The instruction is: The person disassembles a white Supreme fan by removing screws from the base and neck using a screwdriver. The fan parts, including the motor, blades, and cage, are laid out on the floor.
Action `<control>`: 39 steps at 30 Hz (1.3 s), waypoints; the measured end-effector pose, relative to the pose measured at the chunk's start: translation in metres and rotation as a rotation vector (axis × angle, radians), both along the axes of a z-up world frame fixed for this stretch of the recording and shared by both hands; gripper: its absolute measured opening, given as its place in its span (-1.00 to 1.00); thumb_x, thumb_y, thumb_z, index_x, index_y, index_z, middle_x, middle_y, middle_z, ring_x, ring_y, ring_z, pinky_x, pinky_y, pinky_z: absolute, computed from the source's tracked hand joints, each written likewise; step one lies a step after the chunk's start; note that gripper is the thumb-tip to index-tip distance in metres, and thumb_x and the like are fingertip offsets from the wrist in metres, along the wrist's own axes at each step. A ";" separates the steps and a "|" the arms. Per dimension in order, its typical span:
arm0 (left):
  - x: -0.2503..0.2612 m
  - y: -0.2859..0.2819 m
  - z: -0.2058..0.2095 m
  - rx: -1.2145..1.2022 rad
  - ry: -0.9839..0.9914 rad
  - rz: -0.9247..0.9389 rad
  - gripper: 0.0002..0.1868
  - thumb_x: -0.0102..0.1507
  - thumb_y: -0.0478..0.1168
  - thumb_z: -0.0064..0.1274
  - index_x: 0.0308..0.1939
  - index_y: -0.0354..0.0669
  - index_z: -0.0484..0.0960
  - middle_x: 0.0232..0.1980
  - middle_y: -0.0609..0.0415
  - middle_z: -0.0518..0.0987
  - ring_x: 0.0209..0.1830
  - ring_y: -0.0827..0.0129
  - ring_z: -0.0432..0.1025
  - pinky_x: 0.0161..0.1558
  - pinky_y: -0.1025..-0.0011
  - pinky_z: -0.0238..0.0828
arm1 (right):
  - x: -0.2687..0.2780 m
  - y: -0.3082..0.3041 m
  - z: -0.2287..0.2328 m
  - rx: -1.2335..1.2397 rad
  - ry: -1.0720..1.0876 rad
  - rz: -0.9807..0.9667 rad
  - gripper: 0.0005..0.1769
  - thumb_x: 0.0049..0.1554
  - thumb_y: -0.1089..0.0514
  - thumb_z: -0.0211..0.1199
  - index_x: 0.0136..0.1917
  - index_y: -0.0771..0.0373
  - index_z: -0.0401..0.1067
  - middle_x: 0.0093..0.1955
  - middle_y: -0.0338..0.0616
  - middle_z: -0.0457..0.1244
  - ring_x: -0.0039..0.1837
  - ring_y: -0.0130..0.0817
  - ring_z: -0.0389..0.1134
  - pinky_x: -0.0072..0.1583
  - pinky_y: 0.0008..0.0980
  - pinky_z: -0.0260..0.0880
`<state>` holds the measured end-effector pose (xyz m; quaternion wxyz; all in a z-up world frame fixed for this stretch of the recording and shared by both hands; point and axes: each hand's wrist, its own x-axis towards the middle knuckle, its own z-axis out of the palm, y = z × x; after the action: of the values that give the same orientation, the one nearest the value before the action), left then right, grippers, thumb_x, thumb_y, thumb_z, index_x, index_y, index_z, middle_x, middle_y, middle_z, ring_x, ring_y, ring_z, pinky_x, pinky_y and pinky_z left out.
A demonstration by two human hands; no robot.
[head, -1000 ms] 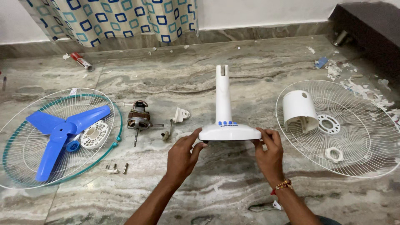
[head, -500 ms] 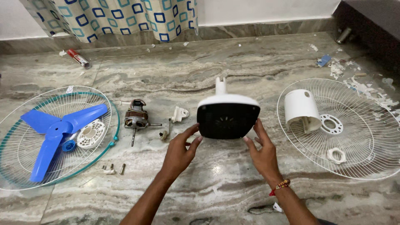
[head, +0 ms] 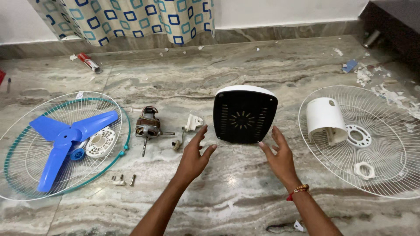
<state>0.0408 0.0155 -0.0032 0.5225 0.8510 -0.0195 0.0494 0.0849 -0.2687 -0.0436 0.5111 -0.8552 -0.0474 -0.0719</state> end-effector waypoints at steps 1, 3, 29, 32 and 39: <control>0.003 -0.001 -0.002 -0.005 0.009 -0.001 -0.17 0.30 -0.02 0.11 0.59 0.02 0.08 0.57 -0.11 0.26 0.52 0.01 0.24 0.32 0.05 0.38 | 0.005 -0.003 -0.003 0.030 -0.008 -0.011 -0.12 0.16 0.07 0.31 0.63 0.22 -0.02 0.65 0.08 -0.01 0.63 -0.09 0.06 0.43 -0.10 0.29; 0.010 0.000 -0.007 -0.014 0.030 -0.002 -0.08 0.28 -0.02 0.14 0.61 0.02 -0.04 0.62 -0.14 0.16 0.55 -0.04 0.17 0.33 0.03 0.33 | 0.014 -0.005 -0.011 0.073 0.002 -0.006 -0.10 0.15 0.10 0.32 0.63 0.23 -0.04 0.65 0.10 -0.01 0.62 -0.07 0.06 0.43 -0.11 0.28; -0.004 -0.030 0.002 -0.178 0.141 -0.080 0.15 0.21 -0.11 0.23 0.63 0.29 -0.32 0.63 -0.05 0.18 0.63 0.04 0.06 0.36 -0.18 0.19 | -0.010 0.009 -0.020 0.374 0.161 0.166 0.00 0.11 0.30 0.30 0.66 0.18 -0.18 0.42 0.09 0.21 0.43 -0.21 0.28 0.39 -0.25 0.32; -0.019 -0.027 0.010 -0.117 0.229 -0.097 0.20 0.18 -0.04 0.26 0.62 0.34 -0.37 0.62 -0.04 0.18 0.61 0.00 0.09 0.36 -0.12 0.25 | -0.023 0.006 -0.014 0.270 0.254 0.124 -0.01 0.11 0.25 0.31 0.64 0.14 -0.17 0.34 0.08 0.29 0.37 -0.22 0.36 0.33 -0.25 0.39; -0.042 -0.010 0.009 -0.013 0.221 -0.166 0.17 0.17 0.03 0.28 0.64 0.37 -0.25 0.63 -0.07 0.15 0.54 -0.10 0.19 0.38 0.11 0.30 | -0.045 -0.007 -0.003 0.042 0.294 0.119 -0.04 0.10 0.05 0.36 0.61 0.15 -0.07 0.38 0.09 0.31 0.41 -0.16 0.37 0.36 -0.21 0.40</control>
<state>-0.0012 0.0050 0.0057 0.5293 0.8433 -0.0321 -0.0878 0.0401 -0.2761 -0.0467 0.5338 -0.8412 -0.0211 0.0836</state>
